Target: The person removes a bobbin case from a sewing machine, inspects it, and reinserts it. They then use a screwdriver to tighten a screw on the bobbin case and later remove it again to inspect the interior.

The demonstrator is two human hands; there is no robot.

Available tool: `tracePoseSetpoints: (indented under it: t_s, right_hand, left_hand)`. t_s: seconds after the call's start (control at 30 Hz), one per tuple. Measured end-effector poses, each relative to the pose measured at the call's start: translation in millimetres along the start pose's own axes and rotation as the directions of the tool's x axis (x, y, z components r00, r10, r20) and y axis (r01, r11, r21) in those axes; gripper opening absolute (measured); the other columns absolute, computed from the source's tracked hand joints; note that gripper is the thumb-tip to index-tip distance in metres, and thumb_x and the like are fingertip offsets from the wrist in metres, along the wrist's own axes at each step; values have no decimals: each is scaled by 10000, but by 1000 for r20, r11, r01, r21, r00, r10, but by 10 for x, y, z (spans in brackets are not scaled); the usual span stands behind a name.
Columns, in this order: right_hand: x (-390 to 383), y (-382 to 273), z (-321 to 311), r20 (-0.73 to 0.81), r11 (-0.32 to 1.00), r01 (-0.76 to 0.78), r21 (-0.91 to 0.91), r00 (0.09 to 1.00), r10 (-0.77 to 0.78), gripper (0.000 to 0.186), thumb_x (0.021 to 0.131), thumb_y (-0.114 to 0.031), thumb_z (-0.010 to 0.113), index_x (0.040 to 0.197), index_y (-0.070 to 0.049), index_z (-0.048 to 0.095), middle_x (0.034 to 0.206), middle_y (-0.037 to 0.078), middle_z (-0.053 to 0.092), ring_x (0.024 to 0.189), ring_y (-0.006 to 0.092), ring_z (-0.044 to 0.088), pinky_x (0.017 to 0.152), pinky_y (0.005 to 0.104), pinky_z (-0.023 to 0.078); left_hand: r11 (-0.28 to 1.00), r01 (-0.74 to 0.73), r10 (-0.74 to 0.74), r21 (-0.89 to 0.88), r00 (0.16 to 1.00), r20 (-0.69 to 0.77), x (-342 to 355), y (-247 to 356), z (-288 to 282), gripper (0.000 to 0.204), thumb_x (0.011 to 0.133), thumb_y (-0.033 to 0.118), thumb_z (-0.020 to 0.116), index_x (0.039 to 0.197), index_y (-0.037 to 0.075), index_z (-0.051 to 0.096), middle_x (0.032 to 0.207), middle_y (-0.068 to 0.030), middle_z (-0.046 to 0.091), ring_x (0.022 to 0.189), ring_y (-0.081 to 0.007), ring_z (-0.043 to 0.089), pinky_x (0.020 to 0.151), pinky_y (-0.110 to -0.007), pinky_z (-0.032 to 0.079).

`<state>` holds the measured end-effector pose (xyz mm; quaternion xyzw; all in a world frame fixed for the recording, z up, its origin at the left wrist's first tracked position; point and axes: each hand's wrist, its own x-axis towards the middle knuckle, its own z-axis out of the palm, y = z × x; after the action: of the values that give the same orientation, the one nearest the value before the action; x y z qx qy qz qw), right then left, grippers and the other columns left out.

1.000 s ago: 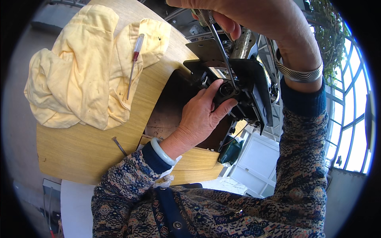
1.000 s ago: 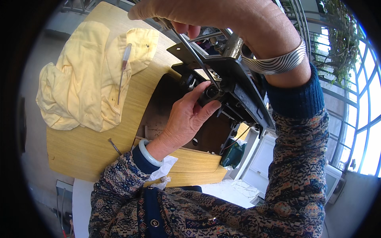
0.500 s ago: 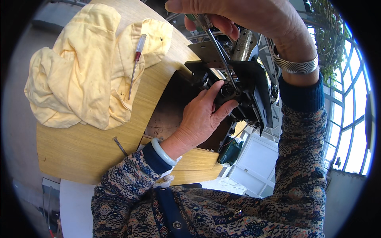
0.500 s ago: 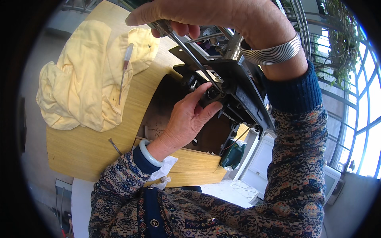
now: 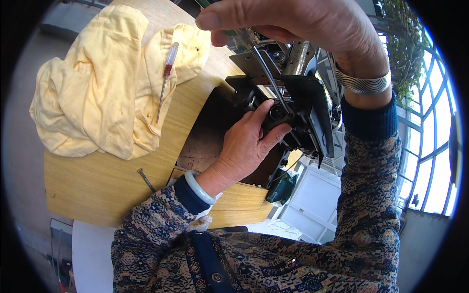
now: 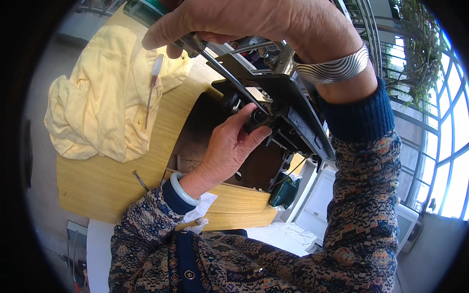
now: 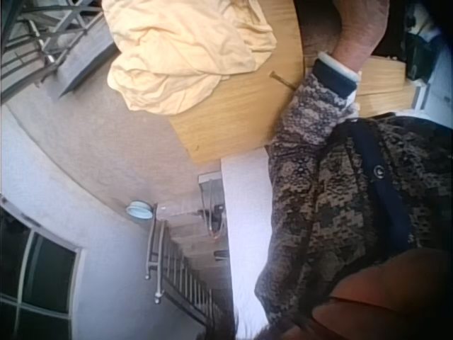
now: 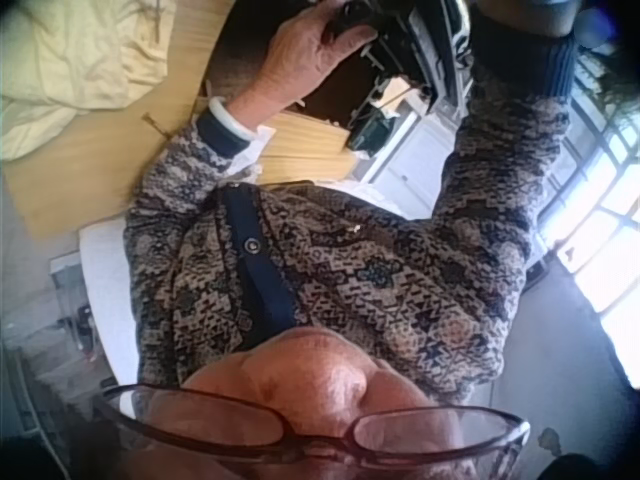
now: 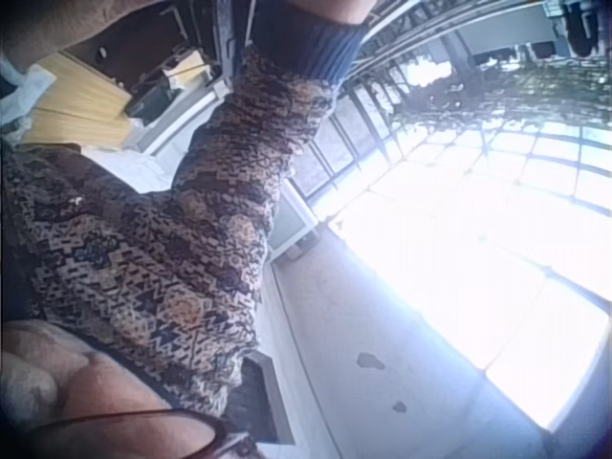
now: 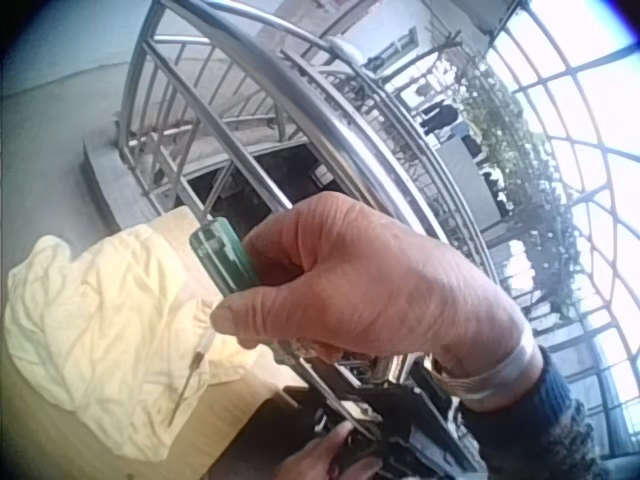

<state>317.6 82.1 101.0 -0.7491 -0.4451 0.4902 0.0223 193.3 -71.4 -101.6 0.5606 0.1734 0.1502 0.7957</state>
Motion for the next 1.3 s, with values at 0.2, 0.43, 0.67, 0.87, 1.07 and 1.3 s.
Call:
tracePoseSetpoints:
  t_s: [0.2, 0.43, 0.67, 0.87, 1.07, 1.3]
  right_hand:
    - [33, 90, 239, -231, 970, 4, -244, 971, -62, 387, 970, -354, 739, 1002, 31, 733, 815, 89, 730, 723, 161, 693, 673, 319, 561]
    - [57, 112, 134, -97, 992, 5, -124, 995, -17, 390, 1011, -351, 682, 964, 34, 720, 757, 56, 693, 564, 124, 631, 548, 250, 517]
    - [130, 296, -8, 3, 996, 9, 93, 1000, -9, 274, 971, -228, 744, 938, 42, 711, 669, 31, 652, 515, 100, 590, 490, 225, 458]
    - [119, 47, 88, -121, 987, -159, 22, 980, 161, 298, 983, -263, 724, 910, 26, 704, 649, 32, 653, 520, 117, 606, 500, 243, 476]
    - [221, 134, 113, -71, 979, -180, -100, 982, 173, 313, 990, -279, 707, 888, 17, 701, 633, 30, 654, 511, 114, 607, 535, 256, 496]
    - [126, 190, 6, -2, 999, -34, 28, 999, 35, 341, 968, -306, 738, 885, 22, 699, 646, 43, 660, 519, 105, 613, 550, 255, 509]
  left_hand:
    - [999, -17, 17, 27, 1000, -8, 2, -7, 11, 583, 974, 419, 735, 1377, 21, 598, 846, -67, 636, 635, -103, 504, 610, -273, 464]
    - [999, -21, 21, 28, 1000, -16, 4, -36, 18, 571, 976, 400, 737, 1382, 26, 594, 846, -65, 645, 631, -100, 510, 614, -269, 471]
    - [1000, -10, 10, 13, 1000, 2, 7, -27, 9, 576, 979, 409, 731, 1392, 32, 590, 869, -60, 653, 651, -92, 527, 639, -260, 484]
    - [1000, -4, 4, 4, 1000, 9, 6, -19, -1, 580, 980, 415, 729, 1394, 32, 589, 870, -61, 653, 648, -92, 516, 632, -266, 476]
    - [1000, -5, 5, -8, 1000, 4, 10, -30, 6, 582, 978, 414, 732, 1393, 31, 590, 844, -54, 647, 645, -93, 508, 630, -263, 471]
    - [1000, 4, -4, -7, 1000, 10, 7, -9, -2, 576, 977, 407, 734, 1387, 27, 595, 857, -63, 644, 644, -96, 512, 632, -268, 475]
